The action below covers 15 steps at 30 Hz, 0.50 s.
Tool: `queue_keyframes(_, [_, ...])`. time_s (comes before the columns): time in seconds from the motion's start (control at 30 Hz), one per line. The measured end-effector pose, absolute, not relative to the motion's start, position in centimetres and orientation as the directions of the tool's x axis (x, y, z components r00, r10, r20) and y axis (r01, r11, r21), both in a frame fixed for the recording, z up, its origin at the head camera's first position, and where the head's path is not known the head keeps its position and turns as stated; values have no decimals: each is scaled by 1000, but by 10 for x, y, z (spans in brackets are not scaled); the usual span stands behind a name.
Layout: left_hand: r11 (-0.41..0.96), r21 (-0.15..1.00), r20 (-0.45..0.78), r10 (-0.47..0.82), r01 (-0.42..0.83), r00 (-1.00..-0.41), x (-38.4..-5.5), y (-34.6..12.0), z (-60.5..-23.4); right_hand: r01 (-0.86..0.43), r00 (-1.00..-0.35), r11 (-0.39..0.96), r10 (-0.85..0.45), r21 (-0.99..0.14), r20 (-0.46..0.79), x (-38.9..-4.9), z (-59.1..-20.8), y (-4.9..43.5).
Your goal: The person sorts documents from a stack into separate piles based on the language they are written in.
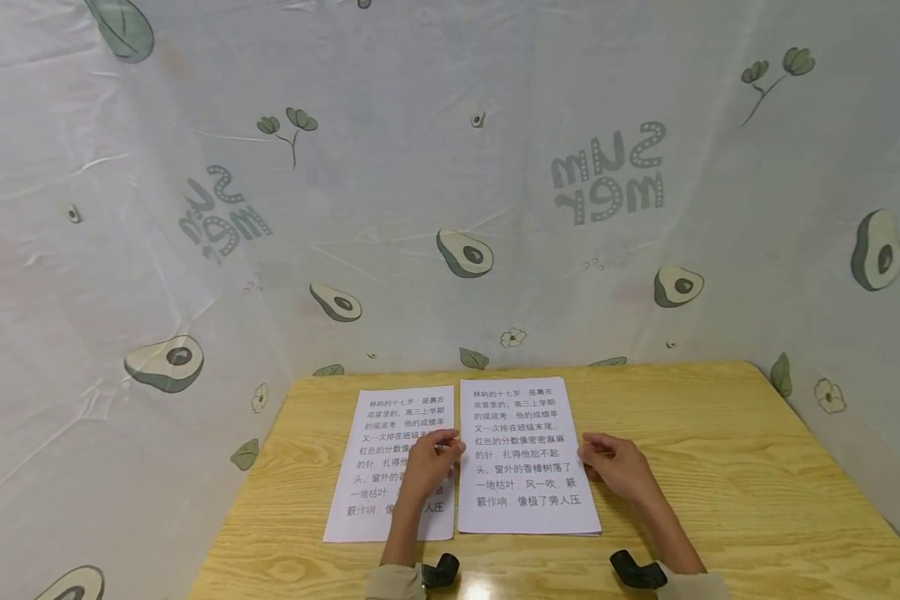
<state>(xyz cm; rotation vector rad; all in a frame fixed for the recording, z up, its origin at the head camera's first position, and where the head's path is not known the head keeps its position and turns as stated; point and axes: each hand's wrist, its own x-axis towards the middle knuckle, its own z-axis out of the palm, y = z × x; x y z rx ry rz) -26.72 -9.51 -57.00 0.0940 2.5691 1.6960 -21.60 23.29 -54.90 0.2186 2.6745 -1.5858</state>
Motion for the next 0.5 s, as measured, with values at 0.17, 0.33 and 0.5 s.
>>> queue_keyframes(0.17, [449, 893, -5, 96, 39, -995, -268, -92, -572, 134, -990, 502, 106, -854, -93, -215, -549, 231])
queue_keyframes(0.33, [522, 850, 12, 100, 63, -995, -268, -92, -573, 105, -994, 576, 89, -811, -65, -216, -550, 227])
queue_keyframes(0.5, [569, 819, 14, 98, 67, -995, -267, -93, -574, 88, -996, 617, 76, -782, -52, -215, -548, 222])
